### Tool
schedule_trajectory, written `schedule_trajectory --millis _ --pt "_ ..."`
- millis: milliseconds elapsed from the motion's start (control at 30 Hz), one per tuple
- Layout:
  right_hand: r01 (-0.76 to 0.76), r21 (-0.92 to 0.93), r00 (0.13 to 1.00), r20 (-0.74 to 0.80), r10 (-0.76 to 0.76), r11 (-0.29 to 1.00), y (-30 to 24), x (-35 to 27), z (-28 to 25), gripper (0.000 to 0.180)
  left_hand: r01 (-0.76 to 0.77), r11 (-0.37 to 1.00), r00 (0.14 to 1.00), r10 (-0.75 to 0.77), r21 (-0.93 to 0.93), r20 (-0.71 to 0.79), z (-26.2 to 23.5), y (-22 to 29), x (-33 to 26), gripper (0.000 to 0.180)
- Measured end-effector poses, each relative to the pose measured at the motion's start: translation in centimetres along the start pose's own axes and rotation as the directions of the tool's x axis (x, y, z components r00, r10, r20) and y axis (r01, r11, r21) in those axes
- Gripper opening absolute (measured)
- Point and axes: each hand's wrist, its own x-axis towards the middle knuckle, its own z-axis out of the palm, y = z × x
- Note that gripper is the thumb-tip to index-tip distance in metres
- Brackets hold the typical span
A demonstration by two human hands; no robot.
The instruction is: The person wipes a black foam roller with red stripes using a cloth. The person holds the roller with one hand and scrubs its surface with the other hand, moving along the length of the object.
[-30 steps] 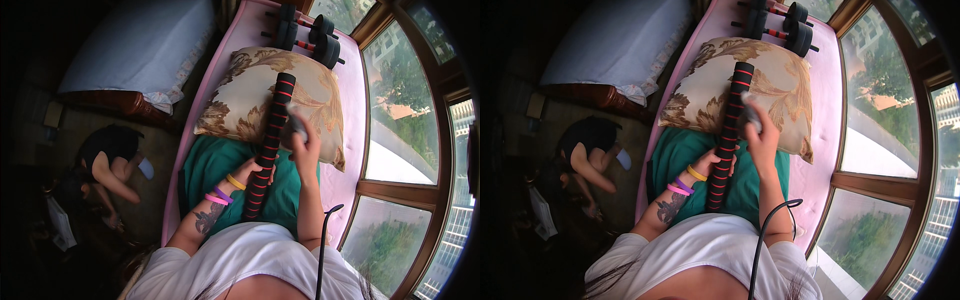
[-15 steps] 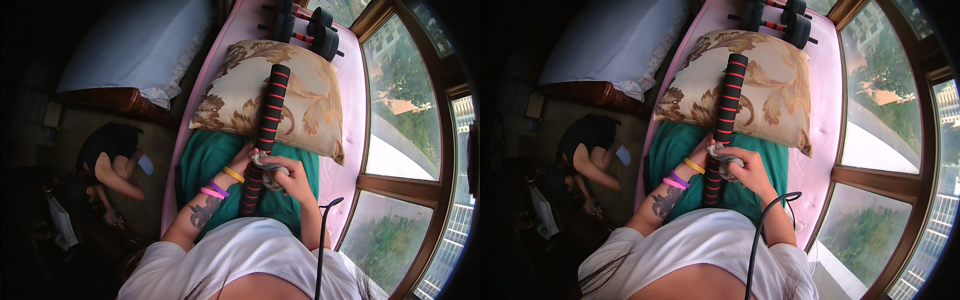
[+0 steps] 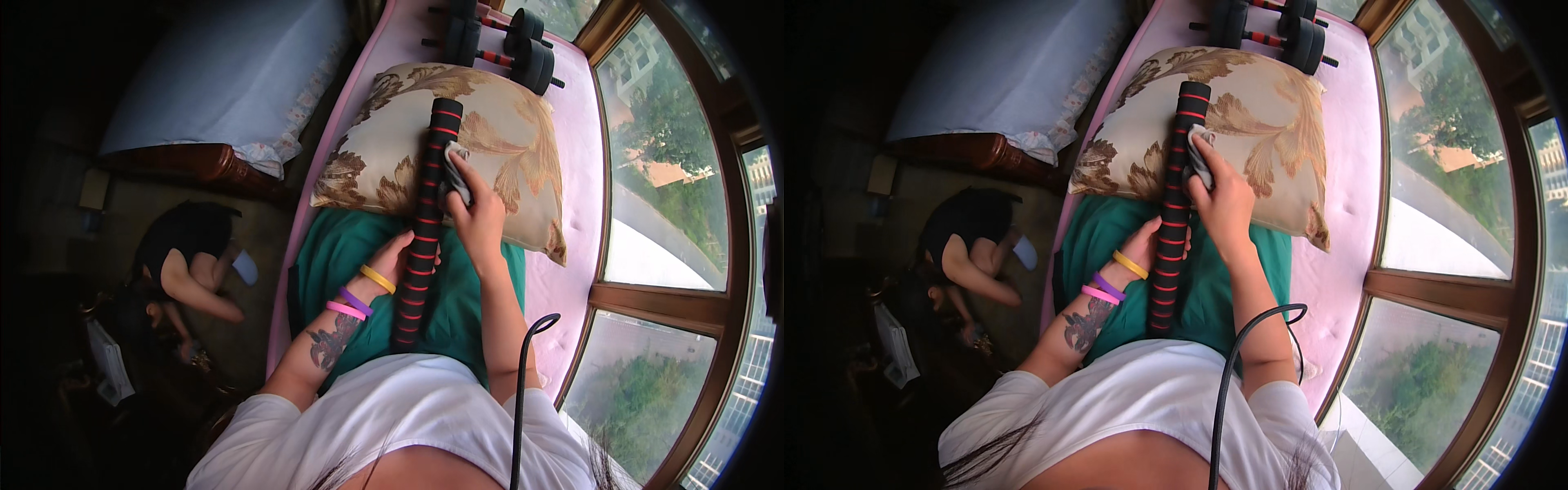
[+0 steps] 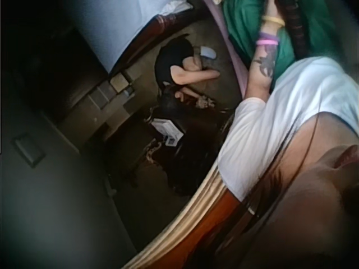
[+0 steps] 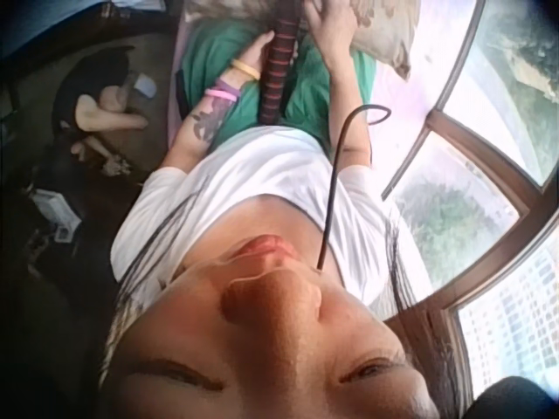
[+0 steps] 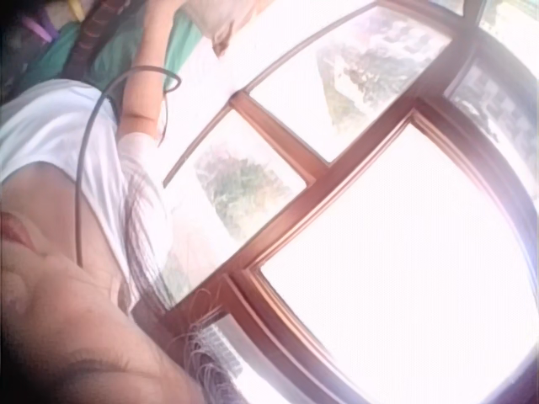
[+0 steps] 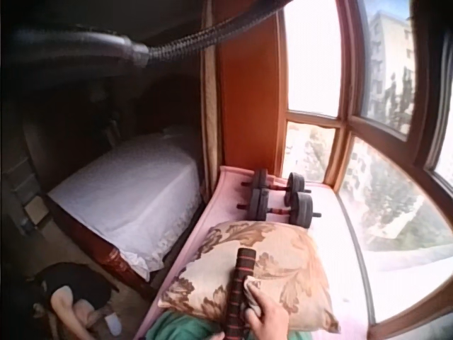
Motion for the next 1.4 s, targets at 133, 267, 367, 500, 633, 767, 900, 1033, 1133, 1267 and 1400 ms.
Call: schedule_trajectory --millis 133,267,367,500,633,767,900,1033,1133,1267,1400 --pt "0.119 -0.293 0.991 0.093 -0.096 0.949 -0.9 -0.7 -1.3 0.055 0.036 0.999 0.999 -0.037 -0.025 -0.031 0.2 0.0 0.0 0.041" --pt "0.149 -0.386 0.982 0.168 -0.089 0.911 -2.3 -2.3 -1.5 0.057 0.037 0.999 0.999 -0.038 -0.038 -0.014 -0.3 0.0 -0.1 0.043" --pt "0.113 -0.448 0.978 0.206 -0.020 0.887 -3.5 -3.5 -1.4 0.055 0.047 0.997 0.993 -0.054 -0.062 -0.103 -0.3 -0.1 -0.1 0.042" --pt "0.219 -0.328 0.946 0.301 -0.118 0.919 -4.3 -5.8 -0.3 0.044 -0.031 0.999 0.961 0.026 -0.014 -0.274 0.1 -0.4 0.0 0.042" --pt "0.213 -0.331 0.942 0.318 -0.104 0.919 -4.3 -7.2 1.0 0.040 -0.043 0.999 0.983 0.038 -0.025 -0.180 -1.5 -0.8 0.0 0.041" --pt "0.180 -0.250 0.944 0.314 -0.096 0.951 -3.9 -6.8 0.4 0.039 -0.037 0.999 0.978 0.033 -0.020 -0.205 -1.7 -1.1 0.2 0.041" --pt "0.158 -0.217 0.942 0.326 -0.081 0.963 -3.7 -6.7 0.1 0.040 -0.024 1.000 0.982 0.022 -0.007 -0.187 -0.7 -0.8 0.1 0.040" --pt "0.168 -0.206 0.949 0.300 -0.101 0.964 -3.4 -6.7 0.4 0.037 -0.047 0.998 0.977 0.052 0.029 -0.208 -0.4 -0.7 -0.1 0.040" --pt "0.141 -0.135 0.958 0.270 -0.100 0.981 -3.0 -6.8 0.5 0.037 -0.054 0.998 0.977 0.057 0.019 -0.207 -0.2 -0.6 -0.1 0.040" --pt "0.085 -0.001 0.963 0.258 -0.082 0.996 -2.2 -6.8 0.5 0.038 -0.059 0.998 0.974 0.063 0.026 -0.218 1.2 0.0 -0.4 0.040" --pt "0.032 0.115 0.965 0.255 -0.060 0.993 -1.9 -6.8 0.5 0.041 -0.039 0.998 0.975 0.048 0.042 -0.218 1.6 0.2 -0.4 0.039"
